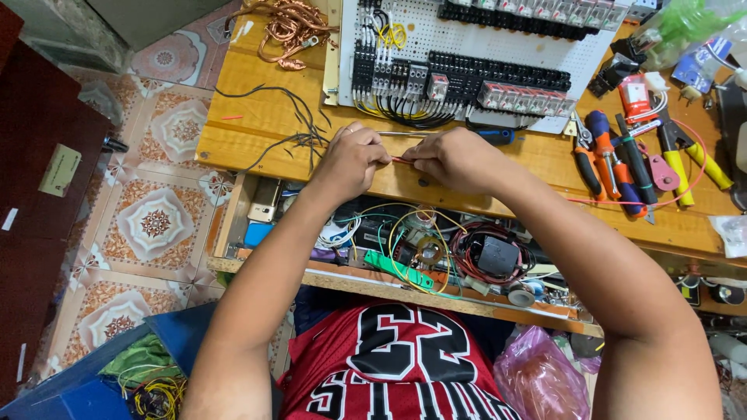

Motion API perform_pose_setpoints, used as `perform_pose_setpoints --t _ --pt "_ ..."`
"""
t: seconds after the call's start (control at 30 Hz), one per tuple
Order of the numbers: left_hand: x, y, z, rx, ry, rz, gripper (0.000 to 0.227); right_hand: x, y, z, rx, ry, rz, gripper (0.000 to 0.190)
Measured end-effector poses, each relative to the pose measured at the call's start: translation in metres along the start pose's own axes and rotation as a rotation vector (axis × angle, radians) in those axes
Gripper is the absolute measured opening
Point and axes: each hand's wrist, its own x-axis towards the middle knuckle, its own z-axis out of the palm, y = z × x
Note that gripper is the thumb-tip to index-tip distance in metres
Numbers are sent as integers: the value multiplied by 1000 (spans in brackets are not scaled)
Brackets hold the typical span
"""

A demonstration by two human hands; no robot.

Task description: Wiring an electrical control panel by stripping wires and connecting them to terminal blocks

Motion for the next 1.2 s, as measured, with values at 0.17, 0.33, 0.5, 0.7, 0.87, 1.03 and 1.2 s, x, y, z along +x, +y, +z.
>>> perform_pose_setpoints --t 0.17,0.33,0.5,0.7,0.87,1.03,1.2 --pt "0 0 1 -1 -4 -5 19 2 0 3 -4 -13 -3 25" --pt "0 -1 1 1 -15 -8 18 3 -1 5 -17 14 -44 24" --pt "1 0 0 13 -26 -5 18 1 2 6 -14 22 -42 24" --pt "0 -2 2 8 -26 -13 17 3 -4 5 -30 15 -11 22" --pt "1 -6 6 18 -34 2 17 1 -12 1 -86 12 -12 20" --pt "2 -3 5 56 -51 -5 17 0 -7 8 -134 29 3 19" --pt "1 -4 7 54 -75 -15 18 0 -2 11 -147 -30 80 17"
